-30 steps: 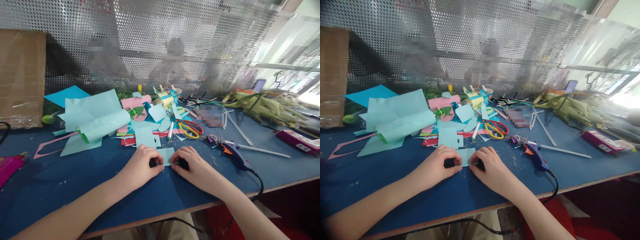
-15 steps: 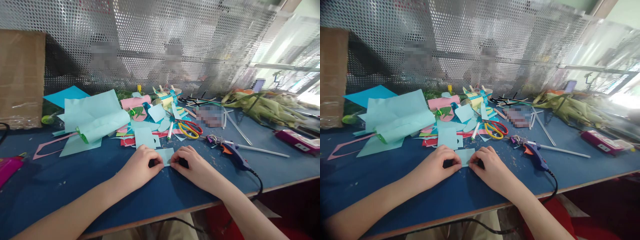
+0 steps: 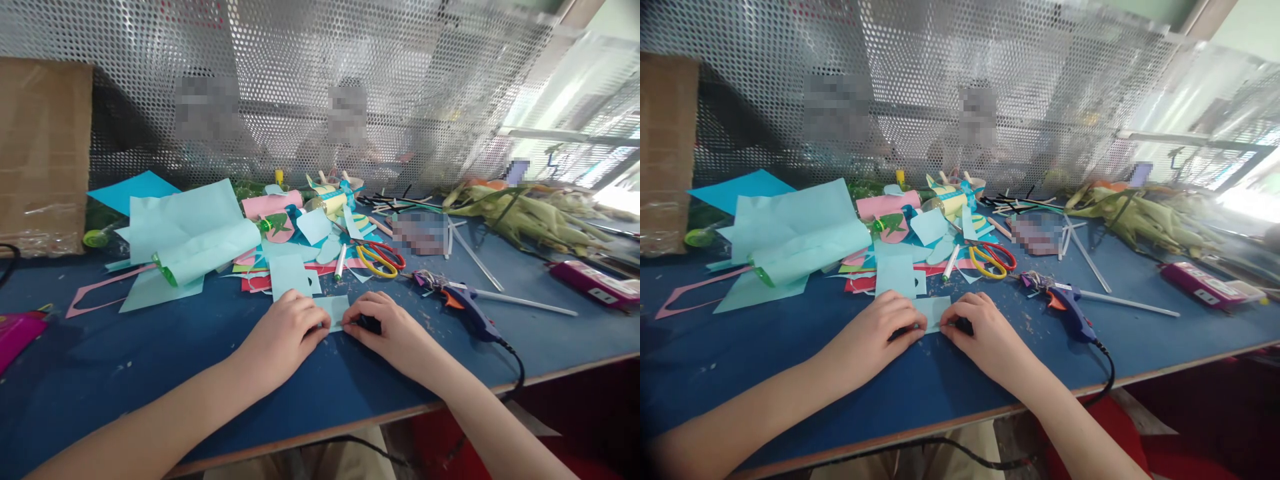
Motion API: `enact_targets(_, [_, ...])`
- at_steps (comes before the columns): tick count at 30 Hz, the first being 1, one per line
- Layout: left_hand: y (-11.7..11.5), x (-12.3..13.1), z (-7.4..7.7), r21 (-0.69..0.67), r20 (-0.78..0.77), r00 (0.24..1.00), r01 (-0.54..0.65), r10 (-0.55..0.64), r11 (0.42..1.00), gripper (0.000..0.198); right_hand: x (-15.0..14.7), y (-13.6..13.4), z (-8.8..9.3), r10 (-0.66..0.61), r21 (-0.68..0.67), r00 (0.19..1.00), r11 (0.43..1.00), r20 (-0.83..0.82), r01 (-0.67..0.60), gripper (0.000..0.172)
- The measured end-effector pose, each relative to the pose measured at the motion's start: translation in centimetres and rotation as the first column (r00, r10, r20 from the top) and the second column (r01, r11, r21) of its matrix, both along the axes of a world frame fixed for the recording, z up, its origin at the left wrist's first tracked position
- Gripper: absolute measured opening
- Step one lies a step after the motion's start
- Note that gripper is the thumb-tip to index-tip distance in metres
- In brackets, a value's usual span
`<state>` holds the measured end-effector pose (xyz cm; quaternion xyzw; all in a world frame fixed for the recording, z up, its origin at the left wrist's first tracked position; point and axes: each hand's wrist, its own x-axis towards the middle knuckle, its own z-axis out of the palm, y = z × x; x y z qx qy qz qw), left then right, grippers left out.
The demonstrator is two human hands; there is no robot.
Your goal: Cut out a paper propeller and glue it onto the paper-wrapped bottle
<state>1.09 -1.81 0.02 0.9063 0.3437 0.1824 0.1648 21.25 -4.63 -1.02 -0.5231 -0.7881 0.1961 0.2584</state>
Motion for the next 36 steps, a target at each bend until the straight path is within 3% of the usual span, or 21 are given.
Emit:
enact_targets(4, [-0.04,0.0,-0.17,0.043,0.025,1.0,0.003,-0.004,0.999,0.01,-0.22,0.1,-0.14,-0.033,0.016,0.999,0.999,0.009,0.032,0.009])
enact_targets(17, [0.14,0.02,-0.61,-0.021,0.083,0.996,-0.019,0.021,1.0,0.014,-0.05,0.02,0.16,-0.014,0.0,1.0,1.0,0.0,0.014,0.009])
enact_targets(22, [0.19,0.06,-0.65,-0.007,0.053,0.998,-0.037,0.037,0.999,0.008,-0.12,0.23,0.3,-0.027,-0.033,1.0,0.999,-0.002,0.027,0.01])
enact_targets(30, [0.02,-0.09,-0.31,0.092,-0.078,0.995,0.064,-0.056,0.994,0.015,-0.49,0.31,-0.18,-0.066,0.001,0.997,0.998,0.027,0.066,0.011])
enact_targets(36, [0.11,-0.1,-0.43,0.024,-0.026,0.999,0.029,-0.028,0.999,0.009,-0.51,0.07,0.25,-0.04,0.023,0.999,0.999,0.021,0.04,0.012])
